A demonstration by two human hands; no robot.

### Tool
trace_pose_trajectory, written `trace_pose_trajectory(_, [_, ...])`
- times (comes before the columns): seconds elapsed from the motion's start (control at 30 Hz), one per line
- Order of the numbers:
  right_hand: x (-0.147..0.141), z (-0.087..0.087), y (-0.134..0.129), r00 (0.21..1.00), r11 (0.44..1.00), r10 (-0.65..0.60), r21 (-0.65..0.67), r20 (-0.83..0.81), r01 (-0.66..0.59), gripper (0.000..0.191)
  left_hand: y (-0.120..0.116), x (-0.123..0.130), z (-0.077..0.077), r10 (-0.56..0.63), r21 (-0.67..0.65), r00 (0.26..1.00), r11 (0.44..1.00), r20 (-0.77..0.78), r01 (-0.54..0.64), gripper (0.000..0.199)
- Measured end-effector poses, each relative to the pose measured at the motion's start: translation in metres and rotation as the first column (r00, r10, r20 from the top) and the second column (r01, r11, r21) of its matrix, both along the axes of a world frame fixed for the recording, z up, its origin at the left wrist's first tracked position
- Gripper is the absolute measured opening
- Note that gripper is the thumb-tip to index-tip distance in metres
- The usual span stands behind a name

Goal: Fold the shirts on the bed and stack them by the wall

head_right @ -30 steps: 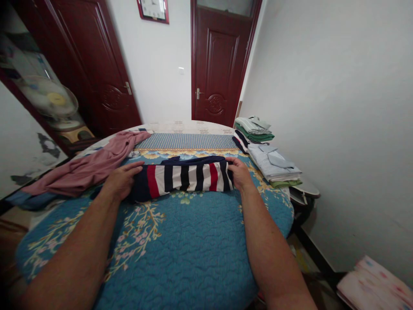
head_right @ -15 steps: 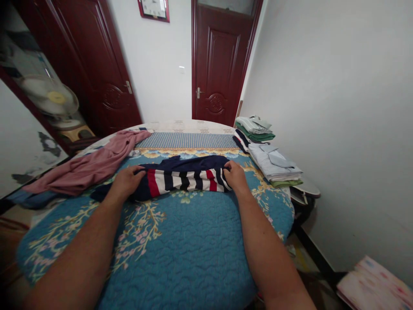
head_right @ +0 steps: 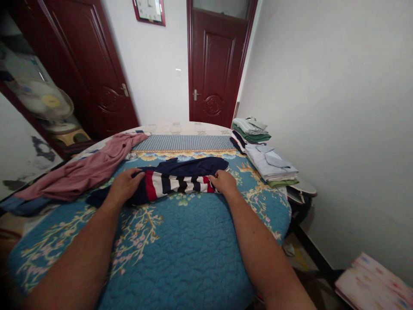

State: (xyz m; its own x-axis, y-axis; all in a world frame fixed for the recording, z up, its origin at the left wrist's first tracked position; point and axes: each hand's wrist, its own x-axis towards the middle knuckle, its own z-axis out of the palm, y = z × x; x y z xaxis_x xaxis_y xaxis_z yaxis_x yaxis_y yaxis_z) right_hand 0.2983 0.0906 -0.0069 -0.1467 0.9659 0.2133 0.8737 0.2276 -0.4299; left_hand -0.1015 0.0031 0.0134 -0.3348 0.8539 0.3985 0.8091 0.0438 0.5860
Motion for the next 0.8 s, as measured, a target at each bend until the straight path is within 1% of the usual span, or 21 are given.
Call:
trace_pose_trajectory(0.07, [-0.005, -0.002, -0.001, 1.0, 1.0, 0.0, 0.022, -0.019, 0.0, 0.024, -0.001, 0.0, 0.002, 0.001, 0.002, 1.0, 1.0, 0.008, -0.001, 0.035])
trace_pose_trajectory(0.13, [-0.007, -0.004, 0.0, 0.996, 0.998, 0.013, 0.06, -0.084, -0.008, 0.021, -0.001, 0.001, 0.004, 0.021, 0.007, 1.0, 1.0, 0.022, -0.021, 0.034])
trace_pose_trajectory(0.2, [-0.005, -0.003, 0.004, 0.976, 0.996, 0.016, 0.093, -0.217, 0.004, 0.022, -0.003, 0.003, 0.009, 0.045, 0.027, 0.998, 0.999, 0.046, -0.046, 0.032])
trace_pose_trajectory(0.23, [-0.002, -0.002, 0.006, 0.952, 0.994, 0.012, 0.104, -0.307, 0.021, 0.022, -0.005, 0.004, 0.012, 0.051, 0.05, 0.997, 0.997, 0.062, -0.054, 0.031])
trace_pose_trajectory(0.3, [0.005, 0.003, 0.01, 0.863, 0.989, 0.016, 0.133, -0.505, 0.059, 0.026, -0.009, 0.008, 0.018, 0.05, 0.13, 0.994, 0.99, 0.095, -0.062, 0.03])
trace_pose_trajectory(0.37, [0.014, 0.009, 0.012, 0.73, 0.973, 0.036, 0.189, -0.682, 0.129, 0.034, -0.015, 0.012, 0.026, 0.055, 0.234, 0.991, 0.969, 0.119, -0.082, 0.029])
trace_pose_trajectory(0.43, [0.021, 0.015, 0.013, 0.61, 0.945, 0.063, 0.244, -0.79, 0.218, 0.039, -0.02, 0.016, 0.032, 0.071, 0.312, 0.989, 0.944, 0.131, -0.109, 0.028])
trace_pose_trajectory(0.47, [0.024, 0.018, 0.013, 0.574, 0.931, 0.073, 0.262, -0.816, 0.253, 0.041, -0.022, 0.017, 0.034, 0.078, 0.337, 0.988, 0.934, 0.133, -0.119, 0.027])
trace_pose_trajectory(0.5, [0.025, 0.019, 0.013, 0.554, 0.921, 0.083, 0.276, -0.828, 0.274, 0.041, -0.023, 0.019, 0.035, 0.078, 0.355, 0.988, 0.927, 0.133, -0.121, 0.026])
trace_pose_trajectory(0.57, [0.025, 0.02, 0.012, 0.547, 0.912, 0.117, 0.308, -0.829, 0.271, 0.041, -0.024, 0.021, 0.035, 0.058, 0.389, 0.99, 0.915, 0.131, -0.105, 0.023])
trace_pose_trajectory(0.63, [0.023, 0.02, 0.012, 0.539, 0.911, 0.16, 0.335, -0.827, 0.243, 0.041, -0.024, 0.023, 0.035, 0.032, 0.401, 0.989, 0.912, 0.143, -0.088, 0.022])
trace_pose_trajectory(0.7, [0.019, 0.021, 0.011, 0.499, 0.921, 0.176, 0.32, -0.848, 0.22, 0.041, -0.023, 0.024, 0.035, 0.042, 0.381, 0.982, 0.918, 0.183, -0.11, 0.023])
trace_pose_trajectory(0.73, [0.019, 0.022, 0.009, 0.467, 0.932, 0.173, 0.297, -0.867, 0.206, 0.041, -0.024, 0.024, 0.036, 0.056, 0.369, 0.977, 0.92, 0.204, -0.13, 0.025])
trace_pose_trajectory(0.77, [0.02, 0.024, 0.008, 0.43, 0.949, 0.166, 0.263, -0.888, 0.177, 0.039, -0.025, 0.023, 0.037, 0.067, 0.363, 0.973, 0.92, 0.222, -0.146, 0.027])
trace_pose_trajectory(0.8, [0.022, 0.026, 0.005, 0.391, 0.969, 0.154, 0.216, -0.907, 0.119, 0.037, -0.027, 0.022, 0.038, 0.063, 0.359, 0.969, 0.921, 0.24, -0.149, 0.028])
